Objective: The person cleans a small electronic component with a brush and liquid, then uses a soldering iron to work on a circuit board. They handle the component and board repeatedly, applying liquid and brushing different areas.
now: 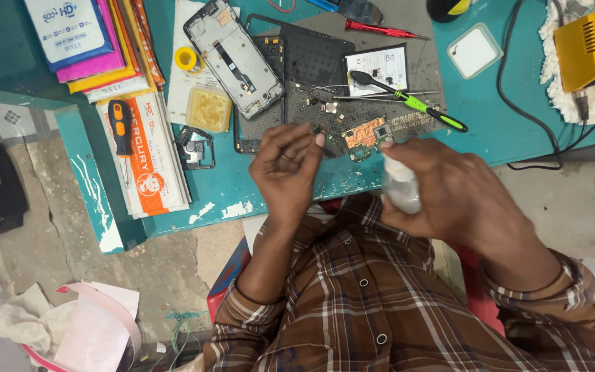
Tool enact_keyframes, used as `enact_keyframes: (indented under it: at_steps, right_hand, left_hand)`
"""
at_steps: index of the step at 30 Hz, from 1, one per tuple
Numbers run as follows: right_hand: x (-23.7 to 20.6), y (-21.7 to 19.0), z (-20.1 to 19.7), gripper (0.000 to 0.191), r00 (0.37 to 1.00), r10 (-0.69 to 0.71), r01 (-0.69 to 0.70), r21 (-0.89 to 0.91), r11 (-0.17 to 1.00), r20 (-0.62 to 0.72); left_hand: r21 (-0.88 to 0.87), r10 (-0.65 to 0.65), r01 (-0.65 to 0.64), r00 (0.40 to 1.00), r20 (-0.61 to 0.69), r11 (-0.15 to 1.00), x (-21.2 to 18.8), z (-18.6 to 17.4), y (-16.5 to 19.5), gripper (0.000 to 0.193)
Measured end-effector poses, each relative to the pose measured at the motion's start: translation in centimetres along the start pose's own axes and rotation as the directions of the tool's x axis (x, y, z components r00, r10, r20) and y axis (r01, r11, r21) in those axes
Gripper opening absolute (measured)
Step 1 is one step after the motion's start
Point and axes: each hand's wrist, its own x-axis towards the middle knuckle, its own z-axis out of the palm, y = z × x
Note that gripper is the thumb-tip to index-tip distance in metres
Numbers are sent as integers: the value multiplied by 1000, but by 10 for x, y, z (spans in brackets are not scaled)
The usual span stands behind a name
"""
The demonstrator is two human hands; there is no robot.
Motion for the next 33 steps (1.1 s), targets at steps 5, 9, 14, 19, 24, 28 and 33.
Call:
enact_keyframes:
  at_steps: [5,9,14,19,24,28,33]
  right_hand:
    - [12,-1,11,81,992,-60,77,-158,984,107]
    - [18,3,14,78,984,-117,137,-151,979,138]
    - [19,4,13,78,989,-107,117,-95,989,101]
    - [20,2,8,74,988,-127,135,-83,987,93]
    - [24,-1,4,72,987,-148,154,-111,982,64]
    - [26,-1,3,69,983,-84,101,-100,990,161]
    - [25,0,4,67,987,-130,141,-112,984,98]
  left_hand:
    - [-62,-94,90,994,-54,994,-4,10,16,55]
    - [-186,-164,154,986,-37,970,-10,18,28,58]
    - [-142,-148,145,989,-7,979,-11,24,33,61]
    - [-58,-63,65,998,22,996,-13,28,32,61]
    - [-24,-22,24,998,59,999,-20,33,31,57]
    - [-27,-13,15,997,81,1000,-22,32,31,50]
    - [-62,5,0,996,88,998,-22,31,30,45]
